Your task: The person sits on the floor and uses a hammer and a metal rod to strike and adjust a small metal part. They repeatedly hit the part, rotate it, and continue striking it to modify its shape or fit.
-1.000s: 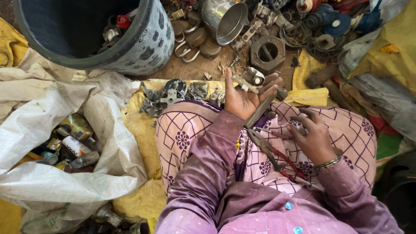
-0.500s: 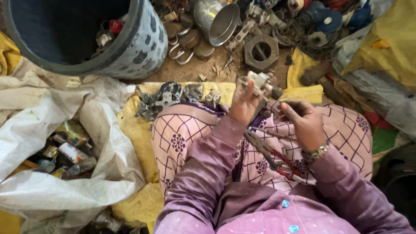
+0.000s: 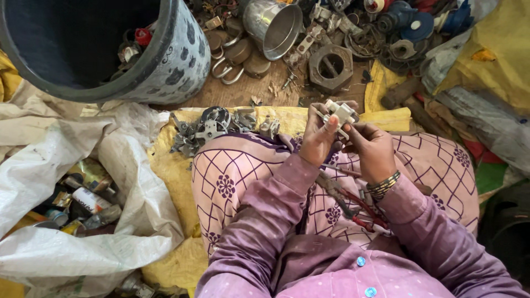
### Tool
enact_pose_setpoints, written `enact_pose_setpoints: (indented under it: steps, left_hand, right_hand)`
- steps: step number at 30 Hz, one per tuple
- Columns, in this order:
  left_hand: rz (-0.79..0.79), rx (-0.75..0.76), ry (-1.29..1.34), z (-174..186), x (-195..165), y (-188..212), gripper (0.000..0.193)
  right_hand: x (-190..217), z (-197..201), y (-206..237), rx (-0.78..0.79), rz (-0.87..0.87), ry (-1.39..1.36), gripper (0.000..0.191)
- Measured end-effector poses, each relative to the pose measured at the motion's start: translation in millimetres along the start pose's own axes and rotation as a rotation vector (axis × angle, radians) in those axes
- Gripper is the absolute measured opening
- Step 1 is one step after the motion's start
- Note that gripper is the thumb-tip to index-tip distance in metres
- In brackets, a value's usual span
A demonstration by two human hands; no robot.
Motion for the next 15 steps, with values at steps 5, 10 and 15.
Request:
enact_pose_setpoints:
  steps: [5, 10, 15]
  left_hand:
    - [-0.011, -0.031, -0.030, -0.6, 3.4, 0.6, 0.037]
    - [0.016, -0.003, -0.015, -7.8, -2.0, -0.1, 0.040]
    - [-0.039, 0.061, -0.218, -21.2, -12.8, -1.5, 0.056]
  right_hand:
    - [-3.7, -0.7, 2.7, -0.060, 0.212, 0.126, 0.016]
    - [-7.7, -3.7, 6.0, -0.173, 0.400, 0.296, 0.010]
    - [-8.0, 2.5, 5.3, -0.055, 0.317, 0.234, 0.010]
Point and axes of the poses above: each hand's wrist, its own y-axis away from the middle knuckle, its own z-axis out of the back of the hand, x = y × z, the point moved 2 cm from there along -y, towards the middle knuckle, and after that the axes turned 2 degrees about x, right-handed, at the moved point
